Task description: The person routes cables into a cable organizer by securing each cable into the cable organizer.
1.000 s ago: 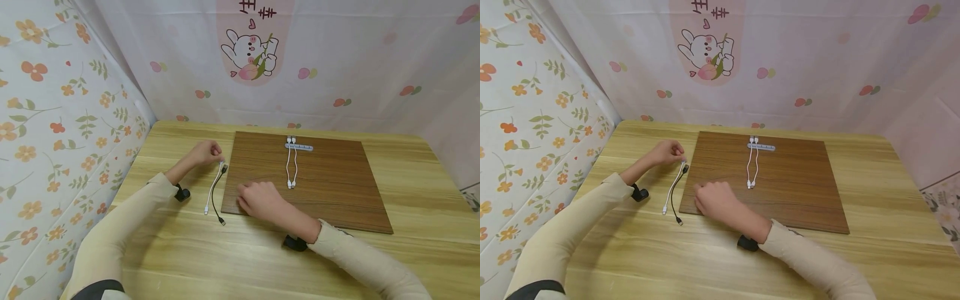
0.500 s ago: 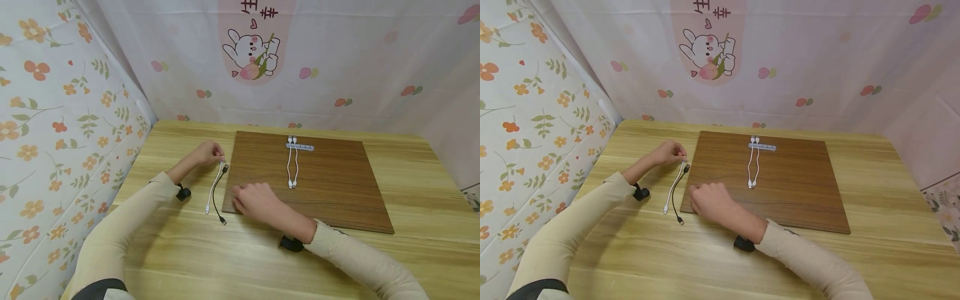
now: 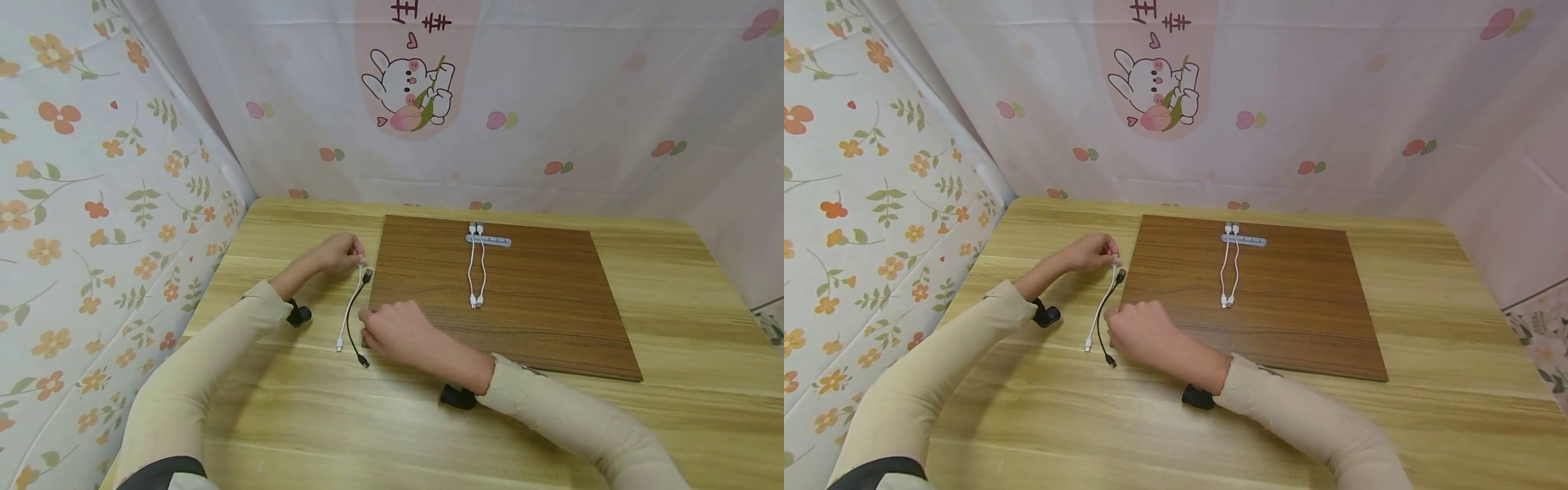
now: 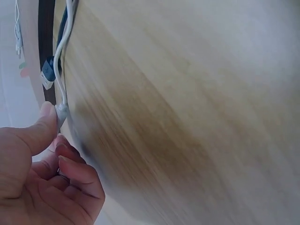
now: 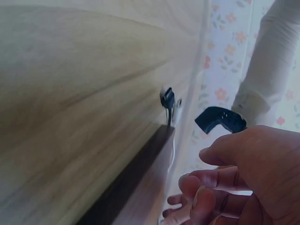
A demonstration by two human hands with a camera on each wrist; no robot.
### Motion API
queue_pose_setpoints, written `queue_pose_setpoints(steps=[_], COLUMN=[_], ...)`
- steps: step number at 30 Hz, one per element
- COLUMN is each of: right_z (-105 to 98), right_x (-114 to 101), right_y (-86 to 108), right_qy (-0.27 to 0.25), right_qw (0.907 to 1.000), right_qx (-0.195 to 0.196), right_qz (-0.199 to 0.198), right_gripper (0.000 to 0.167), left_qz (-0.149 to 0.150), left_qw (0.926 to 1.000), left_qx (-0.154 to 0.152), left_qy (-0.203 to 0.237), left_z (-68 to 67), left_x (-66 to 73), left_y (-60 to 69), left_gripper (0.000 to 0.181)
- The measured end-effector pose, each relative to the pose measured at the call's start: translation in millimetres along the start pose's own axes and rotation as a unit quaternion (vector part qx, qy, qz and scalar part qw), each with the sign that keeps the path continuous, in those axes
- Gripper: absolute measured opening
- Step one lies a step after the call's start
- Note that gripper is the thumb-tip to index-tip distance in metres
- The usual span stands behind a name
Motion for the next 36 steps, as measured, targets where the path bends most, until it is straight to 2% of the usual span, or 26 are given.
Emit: queue_pose_setpoints(steps=[15, 27, 36], right_z=[15.3, 23.3, 30.1], right_x=[-31.4, -37.7, -42.4], right_y=[-15.8, -20.8, -24.5], right_qy=[0.013, 0.019, 0.05], right_qw=[0.9984, 0.9979, 0.9951], right_qx=[-0.041, -0.039, -0.076], right_qz=[-0.037, -0.049, -0.04], right_gripper=[0.021, 0.025, 0.029], left_qz=[0.041, 0.038, 0.025], left_qw=[0.9991, 0.9987, 0.9992], left_qx=[-0.013, -0.032, -0.03], left_qy=[-0.008, 0.01, 0.008], left_z=[-0.3, -11.3, -15.4], left_x=[1.1, 0.2, -1.8], left_y=[0.0, 6.3, 8.4], left_gripper=[0.012, 0.01, 0.011])
Point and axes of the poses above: each hand's wrist, its own y-axis away from the middle knuckle, its own z-axis out of the palm, x = y × z, the point moved 5 cm from there along -y, towards the middle knuckle, and after that the axes turned 15 degrees about x, right-handed, at the moved point
